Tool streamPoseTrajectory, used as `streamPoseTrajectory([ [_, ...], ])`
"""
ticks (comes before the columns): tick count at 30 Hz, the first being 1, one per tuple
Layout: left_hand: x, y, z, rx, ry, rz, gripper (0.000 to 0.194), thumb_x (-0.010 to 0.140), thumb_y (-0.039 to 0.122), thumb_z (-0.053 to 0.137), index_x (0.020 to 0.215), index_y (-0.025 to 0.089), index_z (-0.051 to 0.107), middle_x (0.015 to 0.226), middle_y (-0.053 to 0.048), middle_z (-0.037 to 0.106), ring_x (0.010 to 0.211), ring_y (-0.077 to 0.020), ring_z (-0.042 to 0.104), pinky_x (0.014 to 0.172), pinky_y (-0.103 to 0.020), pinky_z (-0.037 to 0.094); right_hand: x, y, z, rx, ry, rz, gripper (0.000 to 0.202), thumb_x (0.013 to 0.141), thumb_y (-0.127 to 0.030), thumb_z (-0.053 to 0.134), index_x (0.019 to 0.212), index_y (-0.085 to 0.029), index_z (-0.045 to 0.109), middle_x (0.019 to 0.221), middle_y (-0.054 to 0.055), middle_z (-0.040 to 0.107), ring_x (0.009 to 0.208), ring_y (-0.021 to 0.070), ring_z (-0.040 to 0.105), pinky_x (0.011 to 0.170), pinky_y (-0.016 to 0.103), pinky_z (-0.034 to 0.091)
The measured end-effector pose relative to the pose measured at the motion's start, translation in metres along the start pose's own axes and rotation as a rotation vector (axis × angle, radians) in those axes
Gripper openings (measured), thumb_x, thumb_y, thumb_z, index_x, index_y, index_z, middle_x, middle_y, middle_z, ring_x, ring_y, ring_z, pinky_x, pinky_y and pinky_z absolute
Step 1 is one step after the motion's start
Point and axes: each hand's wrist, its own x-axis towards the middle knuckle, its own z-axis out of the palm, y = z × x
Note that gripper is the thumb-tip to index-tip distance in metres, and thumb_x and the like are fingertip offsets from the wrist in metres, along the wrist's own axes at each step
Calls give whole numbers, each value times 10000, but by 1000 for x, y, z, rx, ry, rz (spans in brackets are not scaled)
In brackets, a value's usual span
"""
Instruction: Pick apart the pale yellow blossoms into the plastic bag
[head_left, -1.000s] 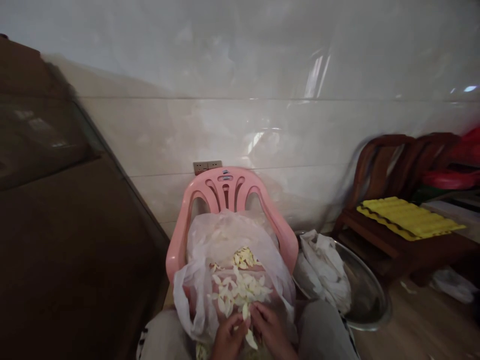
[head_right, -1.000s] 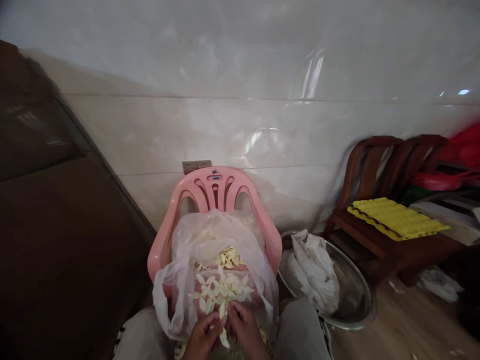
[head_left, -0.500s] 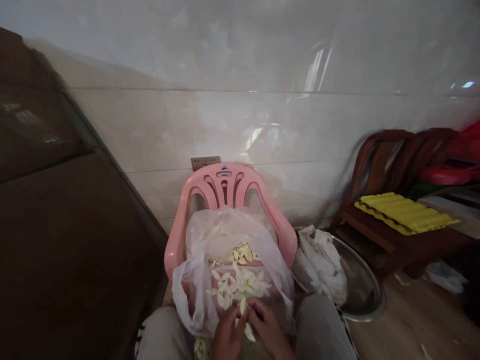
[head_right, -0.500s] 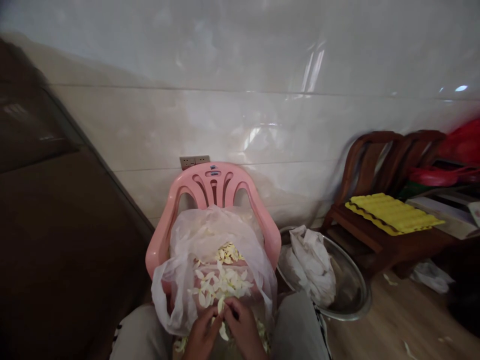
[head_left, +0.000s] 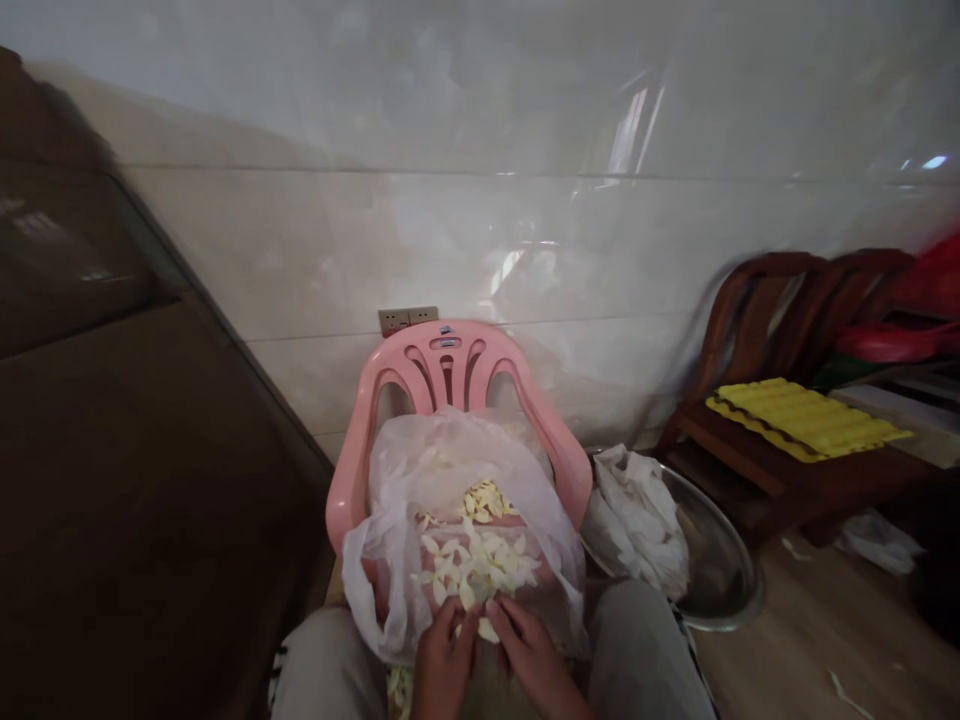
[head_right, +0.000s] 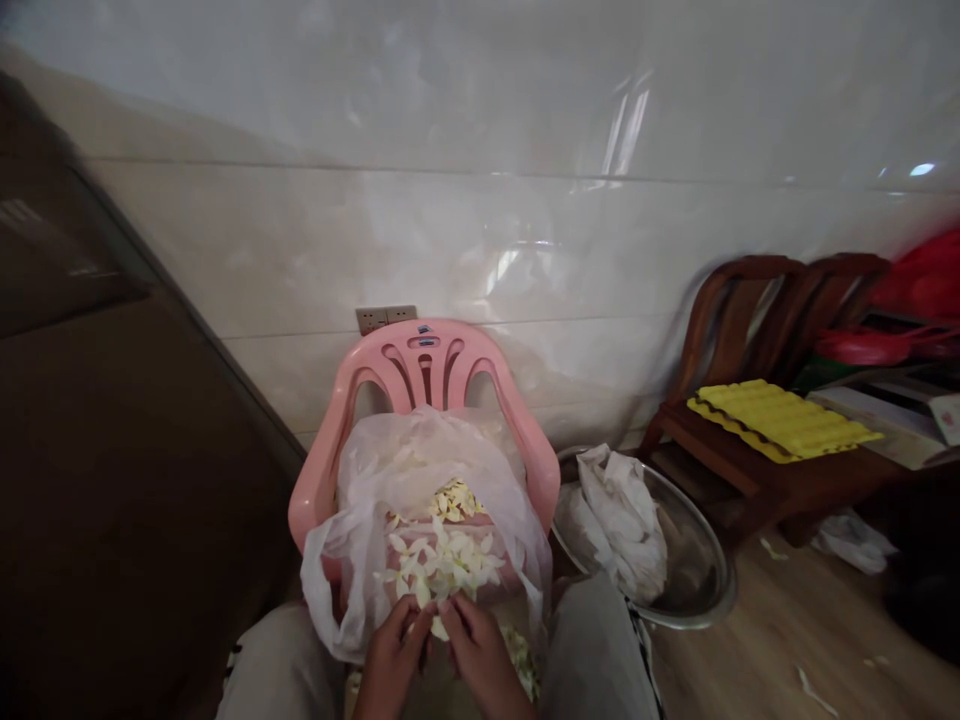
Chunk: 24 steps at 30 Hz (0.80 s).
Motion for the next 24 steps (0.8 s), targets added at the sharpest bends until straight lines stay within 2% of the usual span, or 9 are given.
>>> streamPoseTrajectory([
  [2,2,-2,-1,-24,29,-4,566,726,777,533,689,212,555,492,63,513,480,-142,491,489,-229,370,-3,-6,0,-11,-48,-18,511,856,-681,490,750,-198,616,547,-23,510,499,141,472,493,240,386],
  [5,3,-5,-2,-50,58,-23,577,697,790,551,662,214,529,482,68,493,470,-137,481,464,-224,351,-6,-13,-3,-57,-101,-120,392,899,-564,522,949,-207,674,821,35,675,734,189,606,690,266,474],
  [7,4,-6,0,-79,58,-67,590,678,805,552,641,218,507,448,77,463,431,-128,453,434,-222,333,-7,-14,-4,-94,-129,-151,345,918,-506,525,1035,-219,676,951,53,700,863,212,629,794,282,474],
  [10,4,-4,3,-137,32,-136,613,634,830,564,606,223,479,386,93,406,367,-110,389,396,-222,298,-8,-10,-6,-153,-128,-166,321,933,-473,507,1025,-225,690,941,53,713,894,219,635,827,281,461],
  [13,3,1,6,-214,-38,-178,640,607,856,551,577,220,482,363,92,383,350,-98,351,388,-223,276,-6,-7,-8,-211,-101,-193,360,939,-485,476,880,-204,692,837,43,697,802,201,626,764,268,454],
  [17,2,9,9,-314,-159,-166,627,573,834,609,590,218,492,390,86,407,376,-92,352,411,-222,297,1,-2,-11,-242,11,-159,488,917,-573,430,663,-186,583,637,9,590,639,166,539,633,259,410],
  [21,1,13,9,-333,-195,-105,574,591,756,683,630,215,496,472,86,426,450,-92,390,465,-210,322,9,6,-8,-144,139,-37,572,808,-712,478,544,-207,438,524,-13,474,565,153,474,556,263,379],
  [24,-2,12,8,-299,-222,-60,523,642,700,695,698,200,553,566,69,474,531,-106,439,530,-218,358,10,9,-2,42,126,121,607,768,-783,451,520,-230,409,390,-54,344,384,124,367,410,252,314],
])
